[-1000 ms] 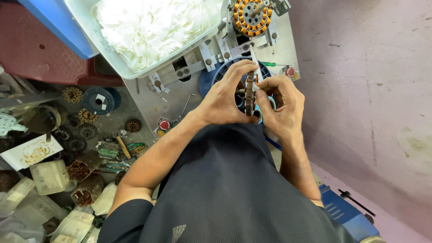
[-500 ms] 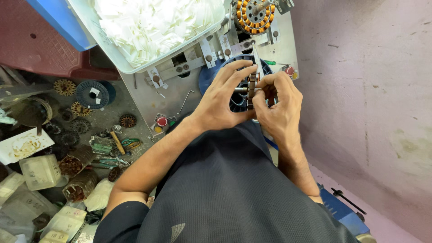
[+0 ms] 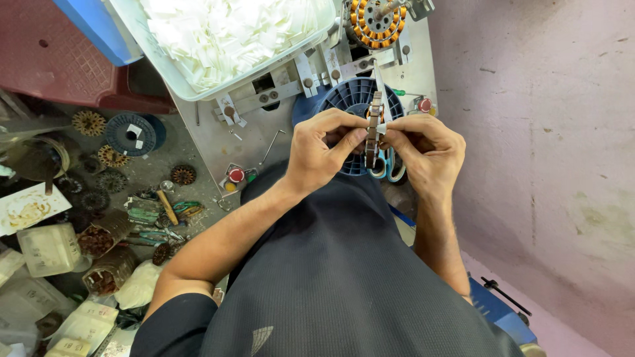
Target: The person places white plastic pieces onto a rotating blue fixture attached to a machine, then uses scissors to trim the pieces. The person retrieves more pieces from a container and continues the process.
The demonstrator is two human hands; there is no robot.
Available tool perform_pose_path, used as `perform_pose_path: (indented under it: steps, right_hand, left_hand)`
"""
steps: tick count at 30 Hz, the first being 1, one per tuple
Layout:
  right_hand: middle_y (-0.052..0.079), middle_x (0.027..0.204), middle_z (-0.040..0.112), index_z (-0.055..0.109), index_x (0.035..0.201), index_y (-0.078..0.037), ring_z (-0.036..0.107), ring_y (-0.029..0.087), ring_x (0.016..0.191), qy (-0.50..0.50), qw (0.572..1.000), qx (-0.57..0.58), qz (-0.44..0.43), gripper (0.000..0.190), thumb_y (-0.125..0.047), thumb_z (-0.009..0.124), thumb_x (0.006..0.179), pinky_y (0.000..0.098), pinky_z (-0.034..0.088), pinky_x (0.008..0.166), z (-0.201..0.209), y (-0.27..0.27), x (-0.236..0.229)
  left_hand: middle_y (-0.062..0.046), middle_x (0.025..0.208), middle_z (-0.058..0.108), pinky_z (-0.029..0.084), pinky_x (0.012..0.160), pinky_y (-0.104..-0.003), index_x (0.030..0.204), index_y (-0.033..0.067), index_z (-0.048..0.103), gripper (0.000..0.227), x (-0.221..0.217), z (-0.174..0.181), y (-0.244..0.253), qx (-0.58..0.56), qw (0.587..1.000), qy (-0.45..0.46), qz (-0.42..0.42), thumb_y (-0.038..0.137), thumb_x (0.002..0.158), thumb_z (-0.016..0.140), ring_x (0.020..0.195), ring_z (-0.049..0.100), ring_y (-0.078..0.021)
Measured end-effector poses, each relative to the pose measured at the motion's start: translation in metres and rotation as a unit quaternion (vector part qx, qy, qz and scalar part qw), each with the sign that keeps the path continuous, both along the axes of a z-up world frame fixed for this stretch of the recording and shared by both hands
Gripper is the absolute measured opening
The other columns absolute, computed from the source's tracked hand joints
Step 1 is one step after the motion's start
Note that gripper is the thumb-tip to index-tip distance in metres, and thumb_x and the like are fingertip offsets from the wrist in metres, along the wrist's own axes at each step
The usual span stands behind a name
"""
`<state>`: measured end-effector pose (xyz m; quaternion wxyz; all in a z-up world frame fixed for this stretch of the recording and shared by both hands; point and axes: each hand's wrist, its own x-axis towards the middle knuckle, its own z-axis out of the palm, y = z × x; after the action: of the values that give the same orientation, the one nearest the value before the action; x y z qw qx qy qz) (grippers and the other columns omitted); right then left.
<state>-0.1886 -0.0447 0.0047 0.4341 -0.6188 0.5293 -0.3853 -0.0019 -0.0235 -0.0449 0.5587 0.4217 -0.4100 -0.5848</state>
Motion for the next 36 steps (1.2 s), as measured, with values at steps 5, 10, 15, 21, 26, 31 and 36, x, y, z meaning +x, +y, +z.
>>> perform_pose_path:
  steps: [5, 10, 15, 21, 26, 31, 36]
  right_hand:
    - [0.008, 0.098, 0.072, 0.074, 0.102, 0.005, 0.07, 0.011, 0.082, 0.008, 1.0, -0.01, 0.018, 0.011, 0.011, 0.077, 0.093, 0.0226, 0.057, 0.071, -0.002, -0.003, -0.001]
    - [0.008, 0.098, 0.073, 0.075, 0.101, 0.004, 0.067, 0.01, 0.082, 0.043, 0.998, -0.024, 0.034, 0.012, 0.011, 0.079, 0.091, 0.0222, 0.054, 0.07, -0.001, -0.006, -0.003]
    - [0.008, 0.096, 0.073, 0.076, 0.1, 0.003, 0.068, 0.01, 0.08, 0.041, 0.998, -0.024, 0.051, 0.013, 0.011, 0.08, 0.089, 0.0221, 0.055, 0.068, -0.002, -0.011, -0.004]
    - [0.008, 0.095, 0.073, 0.075, 0.099, 0.002, 0.068, 0.01, 0.08, 0.029, 0.997, -0.021, 0.061, 0.014, 0.011, 0.08, 0.088, 0.0216, 0.056, 0.068, -0.002, -0.013, -0.003]
    - [0.007, 0.096, 0.074, 0.076, 0.1, 0.002, 0.068, 0.01, 0.083, 0.078, 0.994, -0.056, 0.056, 0.014, 0.01, 0.08, 0.089, 0.0229, 0.053, 0.071, 0.003, -0.009, 0.001]
    - [0.007, 0.096, 0.073, 0.076, 0.099, 0.003, 0.068, 0.01, 0.084, 0.107, 0.989, -0.076, 0.065, 0.013, 0.009, 0.08, 0.089, 0.0233, 0.054, 0.073, 0.007, -0.007, 0.002]
    - [0.008, 0.1, 0.072, 0.073, 0.101, 0.005, 0.067, 0.01, 0.085, 0.002, 0.999, 0.011, 0.033, 0.012, 0.011, 0.076, 0.091, 0.0223, 0.054, 0.075, 0.003, -0.005, 0.004]
  left_hand:
    - [-0.008, 0.099, 0.074, 0.062, 0.076, -0.025, 0.11, -0.0007, 0.074, 0.014, -0.001, 0.0, -0.001, -0.052, 0.996, -0.064, 0.029, 0.001, 0.096, 0.074, 0.085, 0.075, -0.0121]
    - [-0.008, 0.097, 0.075, 0.062, 0.072, -0.025, 0.108, -0.0001, 0.074, 0.013, 0.0, -0.001, -0.003, -0.062, 0.995, -0.076, 0.023, 0.001, 0.095, 0.074, 0.082, 0.076, -0.0123]
    - [-0.008, 0.097, 0.076, 0.063, 0.07, -0.024, 0.108, 0.0008, 0.075, 0.013, 0.002, 0.0, -0.004, -0.07, 0.994, -0.083, 0.016, 0.002, 0.095, 0.075, 0.08, 0.076, -0.0122]
    - [-0.007, 0.096, 0.076, 0.063, 0.072, -0.024, 0.109, 0.0007, 0.072, 0.013, 0.003, 0.001, -0.006, -0.071, 0.997, -0.03, 0.003, 0.001, 0.096, 0.071, 0.082, 0.076, -0.0112]
    - [-0.007, 0.084, 0.069, 0.054, 0.064, -0.026, 0.097, -0.0007, 0.071, 0.007, 0.0, -0.002, -0.01, -0.154, 0.976, -0.15, 0.039, 0.0, 0.09, 0.07, 0.069, 0.067, -0.0111]
    - [0.0, 0.075, 0.06, 0.043, 0.057, -0.023, 0.086, -0.0013, 0.062, 0.005, -0.006, -0.009, -0.016, -0.099, 0.991, -0.089, 0.015, -0.003, 0.086, 0.066, 0.063, 0.054, -0.0046]
    - [0.006, 0.073, 0.055, 0.037, 0.054, -0.019, 0.086, 0.0031, 0.057, 0.011, -0.008, -0.016, -0.022, -0.003, 0.998, 0.035, -0.043, -0.003, 0.084, 0.066, 0.063, 0.047, 0.0018]
